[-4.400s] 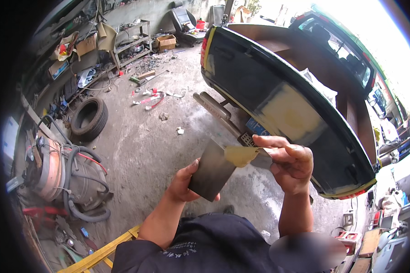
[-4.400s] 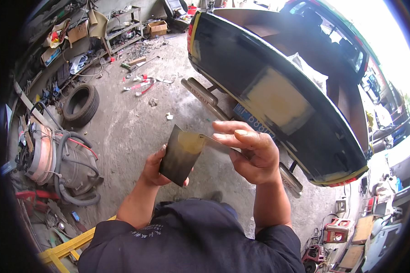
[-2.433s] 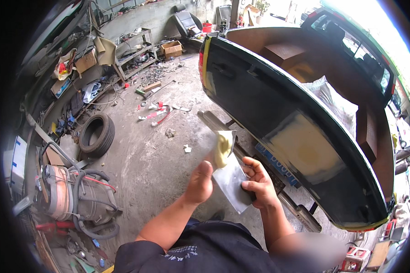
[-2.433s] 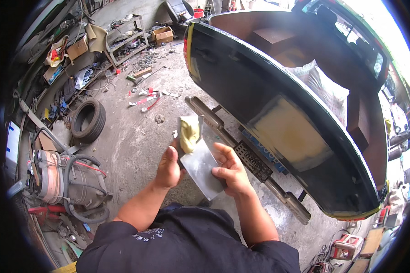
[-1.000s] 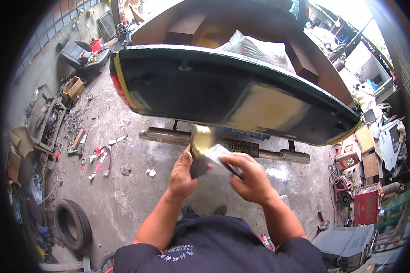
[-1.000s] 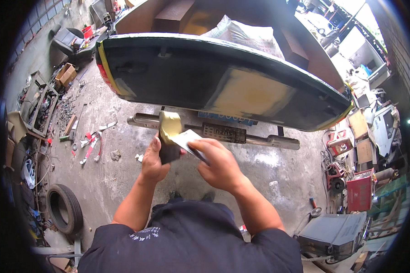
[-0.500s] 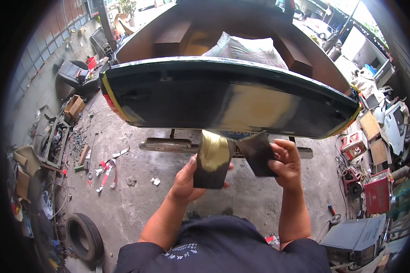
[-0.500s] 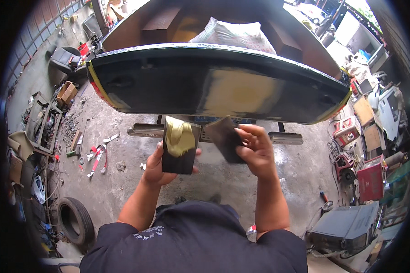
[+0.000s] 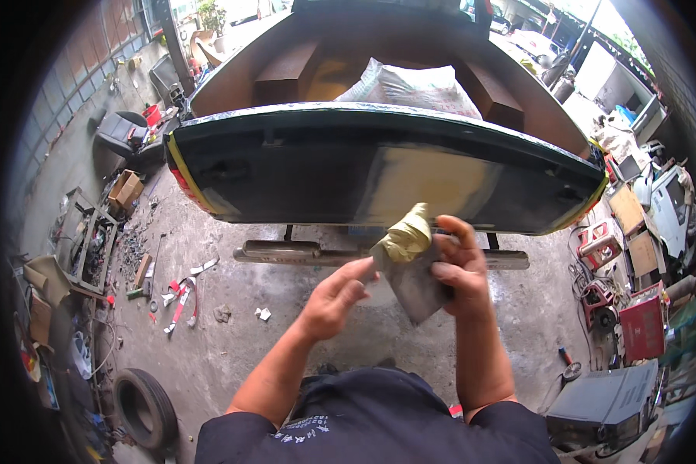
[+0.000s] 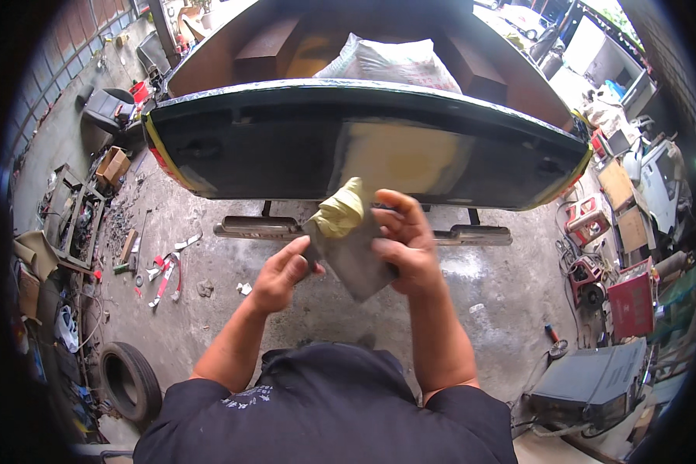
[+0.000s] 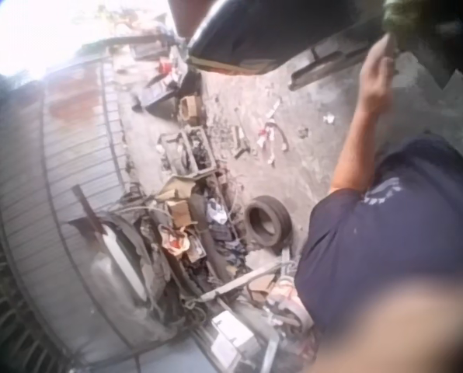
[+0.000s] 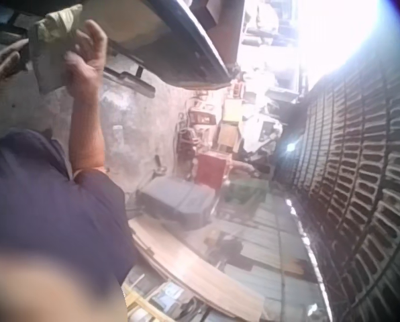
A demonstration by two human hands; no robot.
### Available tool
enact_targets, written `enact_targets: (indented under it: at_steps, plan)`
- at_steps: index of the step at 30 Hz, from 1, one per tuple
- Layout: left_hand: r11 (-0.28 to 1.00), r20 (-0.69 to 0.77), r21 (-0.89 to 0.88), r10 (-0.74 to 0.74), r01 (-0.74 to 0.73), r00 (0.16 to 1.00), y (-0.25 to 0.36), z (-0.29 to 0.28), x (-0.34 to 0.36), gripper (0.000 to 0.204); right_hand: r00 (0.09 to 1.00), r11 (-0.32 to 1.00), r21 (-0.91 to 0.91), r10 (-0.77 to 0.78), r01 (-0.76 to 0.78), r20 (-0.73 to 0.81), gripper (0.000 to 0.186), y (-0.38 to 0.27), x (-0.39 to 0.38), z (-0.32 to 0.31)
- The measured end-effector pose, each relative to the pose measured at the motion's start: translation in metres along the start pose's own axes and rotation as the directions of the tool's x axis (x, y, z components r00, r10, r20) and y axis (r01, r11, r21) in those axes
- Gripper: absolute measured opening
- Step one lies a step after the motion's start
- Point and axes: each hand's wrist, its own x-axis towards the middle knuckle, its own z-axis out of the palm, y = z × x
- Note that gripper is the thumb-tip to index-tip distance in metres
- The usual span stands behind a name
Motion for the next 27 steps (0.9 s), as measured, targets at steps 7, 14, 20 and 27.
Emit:
enact_targets:
  at_steps: [7, 14, 20, 27]
  plan:
    - [0.461, 0.477, -0.779, -0.004, 0.425, 0.879, -0.007, -0.020, -0.014, 0.072, 0.862, 0.762, -0.549, -0.025, 0.344, 0.506, 0.062, -0.015, 0.001, 0.030]
    - [0.620, 0.252, -0.746, -0.071, 0.241, 0.965, 0.000, -0.006, -0.009, 0.070, 0.979, 0.249, -0.949, 0.025, 0.191, 0.203, 0.049, 0.002, 0.010, 0.000]
    - [0.855, -0.177, -0.507, 0.022, -0.110, 0.984, -0.019, 0.010, 0.005, 0.065, 0.955, 0.118, -0.948, -0.076, 0.295, 0.288, 0.054, 0.038, -0.004, 0.037]
    - [0.938, -0.244, -0.301, 0.097, -0.171, 0.965, -0.023, 0.001, -0.002, 0.064, 0.979, 0.333, -0.923, -0.122, 0.193, 0.160, 0.050, 0.017, 0.012, 0.049]
